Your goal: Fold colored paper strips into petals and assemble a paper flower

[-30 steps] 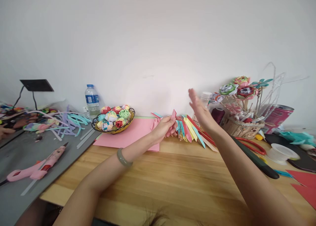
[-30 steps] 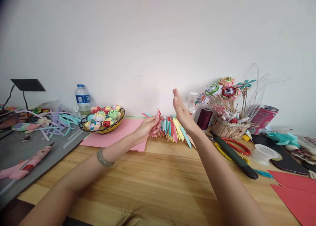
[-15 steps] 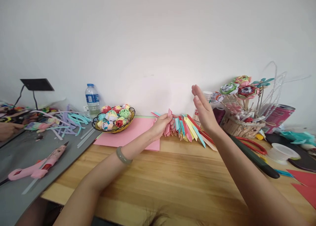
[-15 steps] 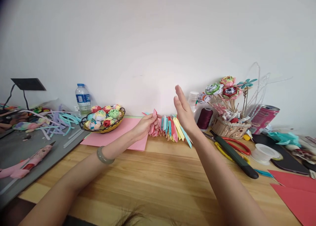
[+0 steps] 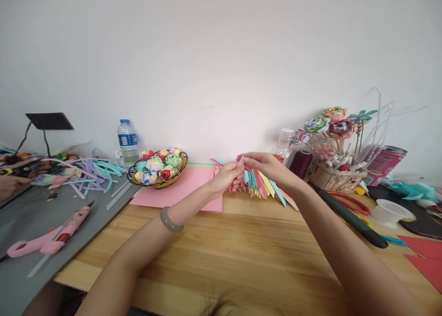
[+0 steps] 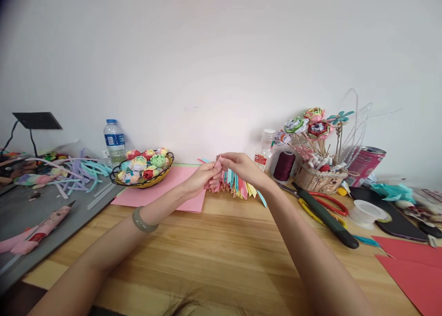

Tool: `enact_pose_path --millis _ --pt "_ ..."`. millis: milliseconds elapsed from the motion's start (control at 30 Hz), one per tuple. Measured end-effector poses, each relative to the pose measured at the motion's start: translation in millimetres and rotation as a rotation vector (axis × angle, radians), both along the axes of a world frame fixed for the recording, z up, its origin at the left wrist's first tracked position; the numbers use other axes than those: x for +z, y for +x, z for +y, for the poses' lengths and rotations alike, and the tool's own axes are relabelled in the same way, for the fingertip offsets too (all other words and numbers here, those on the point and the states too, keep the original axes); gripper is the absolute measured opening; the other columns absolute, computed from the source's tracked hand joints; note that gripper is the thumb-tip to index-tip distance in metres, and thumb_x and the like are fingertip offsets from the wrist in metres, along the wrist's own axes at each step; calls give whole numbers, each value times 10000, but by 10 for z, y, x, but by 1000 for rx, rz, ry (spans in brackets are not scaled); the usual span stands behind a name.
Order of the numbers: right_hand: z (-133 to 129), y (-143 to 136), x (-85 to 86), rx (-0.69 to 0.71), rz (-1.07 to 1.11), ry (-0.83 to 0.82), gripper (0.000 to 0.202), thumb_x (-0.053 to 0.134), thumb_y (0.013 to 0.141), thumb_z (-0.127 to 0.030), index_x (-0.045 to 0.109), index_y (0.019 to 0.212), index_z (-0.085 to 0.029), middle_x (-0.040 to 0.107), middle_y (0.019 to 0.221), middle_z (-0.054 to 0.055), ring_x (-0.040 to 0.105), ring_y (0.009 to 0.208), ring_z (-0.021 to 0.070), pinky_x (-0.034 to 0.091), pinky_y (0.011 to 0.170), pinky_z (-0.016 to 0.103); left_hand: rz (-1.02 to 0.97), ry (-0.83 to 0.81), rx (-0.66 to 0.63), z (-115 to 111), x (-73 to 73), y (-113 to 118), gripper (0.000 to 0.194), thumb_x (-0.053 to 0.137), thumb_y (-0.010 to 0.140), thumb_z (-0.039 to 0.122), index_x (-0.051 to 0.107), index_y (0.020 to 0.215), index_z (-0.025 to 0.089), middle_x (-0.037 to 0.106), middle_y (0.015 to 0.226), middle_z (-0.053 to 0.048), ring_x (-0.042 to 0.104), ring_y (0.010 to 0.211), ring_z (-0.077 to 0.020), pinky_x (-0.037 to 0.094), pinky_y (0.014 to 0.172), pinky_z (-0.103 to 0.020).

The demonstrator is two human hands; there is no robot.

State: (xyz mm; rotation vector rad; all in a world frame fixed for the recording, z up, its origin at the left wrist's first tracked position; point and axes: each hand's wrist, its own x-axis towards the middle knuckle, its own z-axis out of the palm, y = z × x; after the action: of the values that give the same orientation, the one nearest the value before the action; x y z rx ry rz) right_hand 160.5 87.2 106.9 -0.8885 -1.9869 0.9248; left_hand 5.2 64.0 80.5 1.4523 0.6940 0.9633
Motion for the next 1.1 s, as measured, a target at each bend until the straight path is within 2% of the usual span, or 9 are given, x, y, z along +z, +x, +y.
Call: enact_pose_path --millis 67,133,233,367,467,600,700,800,1100 --pt "8 -17 -9 46 -19 4 321 548 767 -428 653 867 -142 659 784 50 592 779 180 447 747 336 19 19 -31 3 -1 -13 382 438 859 407 315 583 174 283 472 75 266 363 -31 252 370 -173" --pt "-1 -15 2 23 37 -15 293 564 752 -420 649 801 -144 644 740 34 578 711 154 445 704 310 29 0 -80 8 -1 -35 371 469 846 399 341 588 166 310 487 67 302 378 -33 254 386 -177" --pt "-27 14 50 -71 155 -56 291 596 724 -426 647 778 -144 648 795 46 581 750 150 445 717 290 37 -63 -162 11 8 -69 366 499 830 406 378 595 153 324 508 55 317 404 -33 215 394 -175" --pt "-48 42 110 -118 223 -112 320 661 660 -443 647 765 -142 658 796 49 602 750 153 460 727 292 24 -73 -188 12 35 -111 300 485 844 379 491 686 124 235 495 81 196 391 -26 136 383 -170" --pt "-54 71 141 -94 162 -138 349 691 630 -451 657 790 -142 670 730 46 618 724 162 473 715 302 46 -72 -207 3 67 -145 243 493 841 354 537 813 117 221 483 91 148 387 -29 105 375 -165" --pt "-61 127 168 -18 110 -135 361 702 617 -464 671 785 -146 679 719 46 622 717 164 485 740 317 31 -122 -272 -17 123 -172 255 521 824 359 492 725 127 227 480 88 168 391 -26 124 380 -156" --pt "-64 148 172 -7 113 -88 361 695 623 -477 676 772 -149 677 750 43 616 714 160 488 733 314 -33 -238 -358 -8 154 -182 358 373 879 442 500 763 128 232 486 77 185 397 -40 160 380 -153" --pt "-65 155 168 -2 119 -69 350 693 633 -466 676 783 -151 673 756 39 613 708 156 488 726 315 -87 -306 -426 12 162 -192 348 310 905 397 503 801 127 226 498 71 179 398 -45 159 373 -146" --pt "-94 183 175 25 137 -162 356 712 629 -414 674 876 -161 687 786 43 631 761 170 481 788 342 -58 -251 -369 -10 161 -194 276 413 871 405 478 802 145 175 523 82 155 398 -34 147 370 -121"
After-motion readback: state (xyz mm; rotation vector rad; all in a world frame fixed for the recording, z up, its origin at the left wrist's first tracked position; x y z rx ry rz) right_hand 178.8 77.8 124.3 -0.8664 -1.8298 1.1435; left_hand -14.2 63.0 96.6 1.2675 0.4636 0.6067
